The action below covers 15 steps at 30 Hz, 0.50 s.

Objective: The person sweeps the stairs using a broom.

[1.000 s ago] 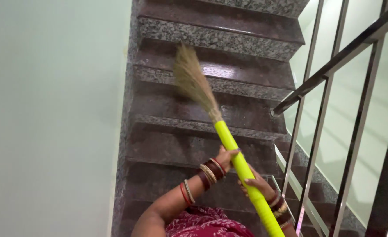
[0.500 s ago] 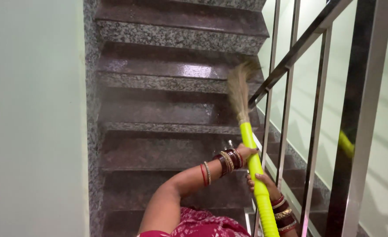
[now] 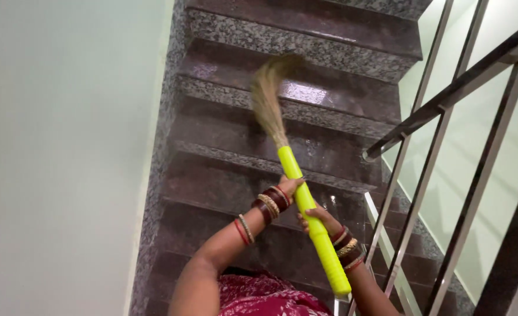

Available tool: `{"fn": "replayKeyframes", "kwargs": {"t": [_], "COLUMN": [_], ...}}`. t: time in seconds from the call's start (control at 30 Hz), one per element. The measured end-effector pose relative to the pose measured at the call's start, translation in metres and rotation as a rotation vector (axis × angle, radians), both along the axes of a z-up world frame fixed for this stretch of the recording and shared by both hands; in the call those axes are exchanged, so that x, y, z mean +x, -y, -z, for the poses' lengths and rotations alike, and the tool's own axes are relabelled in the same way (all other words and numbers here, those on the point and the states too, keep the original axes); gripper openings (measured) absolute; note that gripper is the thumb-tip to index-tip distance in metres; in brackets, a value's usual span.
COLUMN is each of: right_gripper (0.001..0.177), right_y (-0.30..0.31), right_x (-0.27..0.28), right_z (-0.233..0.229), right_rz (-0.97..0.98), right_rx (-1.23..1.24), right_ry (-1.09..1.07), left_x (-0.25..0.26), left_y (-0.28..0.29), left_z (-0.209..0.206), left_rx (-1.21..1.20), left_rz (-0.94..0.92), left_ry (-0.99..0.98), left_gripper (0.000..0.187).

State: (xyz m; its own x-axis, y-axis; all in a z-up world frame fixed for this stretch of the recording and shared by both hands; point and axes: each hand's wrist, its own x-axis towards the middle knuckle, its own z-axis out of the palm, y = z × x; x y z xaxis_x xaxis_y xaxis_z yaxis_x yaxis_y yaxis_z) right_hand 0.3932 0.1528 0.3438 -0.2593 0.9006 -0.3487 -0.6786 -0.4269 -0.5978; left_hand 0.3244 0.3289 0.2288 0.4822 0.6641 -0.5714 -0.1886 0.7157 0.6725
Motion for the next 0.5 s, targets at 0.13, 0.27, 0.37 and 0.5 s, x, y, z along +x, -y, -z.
{"fn": "replayKeyframes", "kwargs": {"t": [0.13, 0.27, 0.37, 0.5], "right_gripper": [0.072, 0.078, 0.082, 0.078], "right_y": [-0.011, 0.01, 0.034, 0.018], "right_x": [-0.023, -0.04, -0.055, -0.069], "right_z": [-0.002, -0.002, -0.002, 0.002], "right_rz": [-0.044, -0.012, 0.056, 0.134], "right_rx": [0.009, -0.006, 0.025, 0.042], "right_ry": [0.02, 0.097, 0.161, 0.209], "left_x": [-0.038, -0.057, -0.057, -0.053], "left_y": [-0.004, 0.019, 0.031, 0.016], "left_z": [0.005, 0.007, 0.003, -0.004], "left_rx": [0.051, 0.125, 0.164, 0.106], "left_rz": [-0.126, -0.08, 0.047, 0.115], "left_ry": [-0.026, 0.001, 0.041, 0.047], "left_gripper": [0.053, 0.059, 0.057, 0.062]}}
